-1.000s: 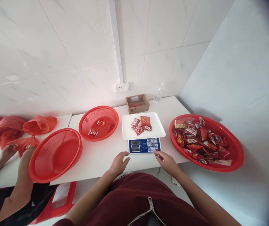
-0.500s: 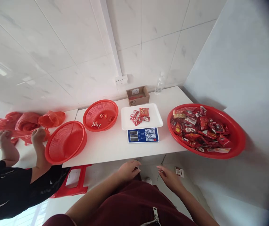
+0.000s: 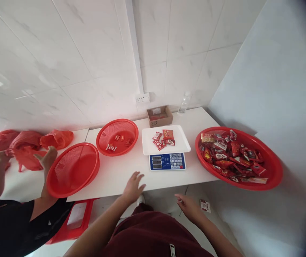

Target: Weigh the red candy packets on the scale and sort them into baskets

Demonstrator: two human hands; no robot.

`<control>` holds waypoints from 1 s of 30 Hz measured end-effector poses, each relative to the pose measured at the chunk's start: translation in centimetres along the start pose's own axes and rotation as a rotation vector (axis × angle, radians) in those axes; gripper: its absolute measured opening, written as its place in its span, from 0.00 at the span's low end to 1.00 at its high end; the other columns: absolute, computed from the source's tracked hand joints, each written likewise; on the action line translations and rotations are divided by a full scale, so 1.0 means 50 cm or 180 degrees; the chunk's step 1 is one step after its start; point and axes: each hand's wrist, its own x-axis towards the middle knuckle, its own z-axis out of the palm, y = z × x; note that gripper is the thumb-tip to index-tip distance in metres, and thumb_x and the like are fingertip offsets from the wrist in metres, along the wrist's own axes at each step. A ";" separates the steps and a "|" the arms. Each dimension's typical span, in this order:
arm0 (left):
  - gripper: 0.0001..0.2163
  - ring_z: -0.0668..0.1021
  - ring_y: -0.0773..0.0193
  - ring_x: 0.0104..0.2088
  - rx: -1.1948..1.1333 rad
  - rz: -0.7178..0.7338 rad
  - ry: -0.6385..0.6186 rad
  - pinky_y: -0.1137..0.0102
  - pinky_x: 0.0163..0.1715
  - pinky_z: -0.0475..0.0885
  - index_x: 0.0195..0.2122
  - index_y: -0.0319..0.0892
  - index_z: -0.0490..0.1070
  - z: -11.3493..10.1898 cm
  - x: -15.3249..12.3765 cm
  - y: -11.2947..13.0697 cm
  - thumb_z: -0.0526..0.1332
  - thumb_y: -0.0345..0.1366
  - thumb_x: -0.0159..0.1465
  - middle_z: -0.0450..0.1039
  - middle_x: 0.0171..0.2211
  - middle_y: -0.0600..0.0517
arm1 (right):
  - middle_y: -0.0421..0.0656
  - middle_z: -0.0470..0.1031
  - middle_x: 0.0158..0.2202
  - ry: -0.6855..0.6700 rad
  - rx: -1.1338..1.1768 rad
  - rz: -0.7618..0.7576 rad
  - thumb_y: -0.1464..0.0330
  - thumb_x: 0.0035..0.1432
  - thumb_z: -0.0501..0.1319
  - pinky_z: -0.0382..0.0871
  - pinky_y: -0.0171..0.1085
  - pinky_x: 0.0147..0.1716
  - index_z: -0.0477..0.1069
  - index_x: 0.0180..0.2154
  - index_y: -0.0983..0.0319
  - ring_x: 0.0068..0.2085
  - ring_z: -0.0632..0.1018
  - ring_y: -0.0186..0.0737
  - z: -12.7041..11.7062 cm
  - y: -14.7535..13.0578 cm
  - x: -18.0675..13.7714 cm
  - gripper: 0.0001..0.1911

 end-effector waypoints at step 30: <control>0.43 0.72 0.43 0.52 0.0356 -0.2380 0.0662 0.58 0.42 0.71 0.66 0.37 0.29 -0.389 0.253 -0.459 0.59 0.35 0.57 0.54 0.61 0.31 | 0.47 0.77 0.46 0.0501 -0.0067 0.0026 0.63 0.56 0.49 0.69 0.42 0.45 0.71 0.48 0.60 0.43 0.77 0.44 -0.110 -0.232 0.189 0.21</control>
